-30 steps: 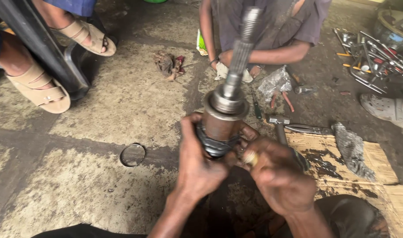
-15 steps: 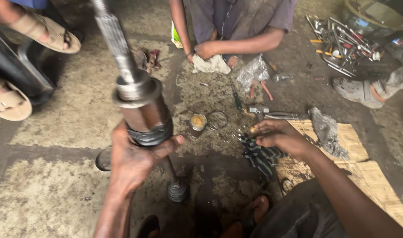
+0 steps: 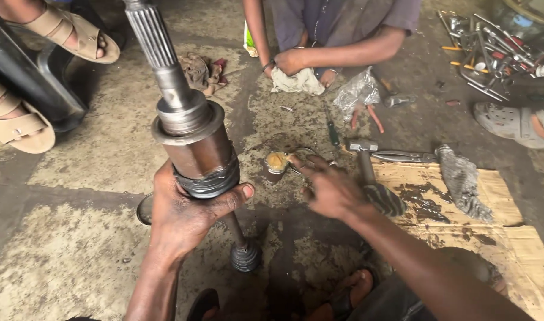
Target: Applying grease and assembling a constant velocity (CV) joint for a vehicle.
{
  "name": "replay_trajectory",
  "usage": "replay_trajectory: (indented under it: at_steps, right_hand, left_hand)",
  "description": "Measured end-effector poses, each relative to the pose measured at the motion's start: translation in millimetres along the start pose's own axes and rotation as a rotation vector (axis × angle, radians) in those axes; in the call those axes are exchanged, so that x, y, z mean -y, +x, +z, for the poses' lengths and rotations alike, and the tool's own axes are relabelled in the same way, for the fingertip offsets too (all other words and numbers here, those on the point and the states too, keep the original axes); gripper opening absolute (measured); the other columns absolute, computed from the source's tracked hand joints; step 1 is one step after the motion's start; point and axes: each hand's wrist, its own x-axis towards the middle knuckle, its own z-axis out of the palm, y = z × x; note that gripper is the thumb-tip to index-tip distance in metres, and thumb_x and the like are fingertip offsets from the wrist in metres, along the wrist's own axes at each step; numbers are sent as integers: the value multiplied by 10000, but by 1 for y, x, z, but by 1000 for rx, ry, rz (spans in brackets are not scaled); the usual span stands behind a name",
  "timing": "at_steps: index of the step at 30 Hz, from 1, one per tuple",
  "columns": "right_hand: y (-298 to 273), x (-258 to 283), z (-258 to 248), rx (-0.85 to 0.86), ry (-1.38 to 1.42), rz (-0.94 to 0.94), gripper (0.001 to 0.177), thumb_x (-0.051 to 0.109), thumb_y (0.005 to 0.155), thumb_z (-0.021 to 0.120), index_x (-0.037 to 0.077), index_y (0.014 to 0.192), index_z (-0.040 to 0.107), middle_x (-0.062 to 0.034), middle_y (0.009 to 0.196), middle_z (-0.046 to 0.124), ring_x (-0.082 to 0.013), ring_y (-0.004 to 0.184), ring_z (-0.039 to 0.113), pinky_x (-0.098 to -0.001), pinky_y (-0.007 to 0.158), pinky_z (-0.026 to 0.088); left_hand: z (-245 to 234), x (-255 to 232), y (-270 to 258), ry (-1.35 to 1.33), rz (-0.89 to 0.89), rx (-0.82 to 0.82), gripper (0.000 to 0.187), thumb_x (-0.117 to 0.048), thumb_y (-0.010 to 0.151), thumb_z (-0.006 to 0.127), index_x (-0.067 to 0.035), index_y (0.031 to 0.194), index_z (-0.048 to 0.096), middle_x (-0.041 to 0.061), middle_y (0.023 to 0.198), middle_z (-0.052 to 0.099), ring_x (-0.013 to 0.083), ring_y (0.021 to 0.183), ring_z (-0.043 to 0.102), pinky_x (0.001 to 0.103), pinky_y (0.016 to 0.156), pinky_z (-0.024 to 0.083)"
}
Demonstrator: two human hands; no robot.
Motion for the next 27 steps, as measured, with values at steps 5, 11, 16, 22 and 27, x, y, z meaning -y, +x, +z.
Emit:
replay_trajectory:
  at_steps: [5, 11, 16, 22, 27]
  right_hand:
    - [42, -6, 49, -61, -243, -111, 1071, 265, 873, 682, 315, 1625, -78, -180, 1700, -39, -334, 1165, 650, -640, 1226, 191]
    - [66, -24, 78, -179, -322, -178, 1267, 186, 697, 759, 282, 1628, -94, -198, 1698, -119, -417, 1372, 473, -675, 1224, 156]
    - [61, -22, 68, -107, -430, -130, 1089, 158, 818, 686, 329, 1639, -10, -142, 1720, -110, -362, 1339, 508, -641, 1213, 209]
    - [76, -44, 83, -241, -399, -212, 768, 186, 923, 603, 403, 1580, 270, -124, 1702, 5, -375, 1285, 538, -674, 1179, 232]
    - [76, -44, 84, -390, -251, -219, 837, 157, 802, 690, 397, 1533, 359, -70, 1675, 98, -288, 1348, 530, -659, 1185, 252]
  left_hand:
    - [0, 0, -2, -100, 8, -3, 356, -109, 631, 941, -70, 877, 686, -9, 749, 747, 87, 656, 707, 270, 611, 604]
    - [-1, 4, 3, -98, 44, 3, 352, -120, 646, 941, -71, 886, 688, -13, 765, 742, 79, 673, 698, 263, 619, 598]
    - [-3, 5, 3, -106, 50, -16, 362, -121, 665, 931, -68, 916, 675, -8, 771, 738, 86, 678, 703, 268, 616, 600]
    - [-7, 7, 2, -81, -6, -62, 414, -128, 663, 943, -45, 940, 646, 10, 777, 733, 98, 680, 700, 271, 620, 595]
    - [-10, 7, 5, -122, -9, -57, 401, -128, 668, 925, -56, 949, 648, -2, 779, 742, 92, 689, 718, 263, 627, 610]
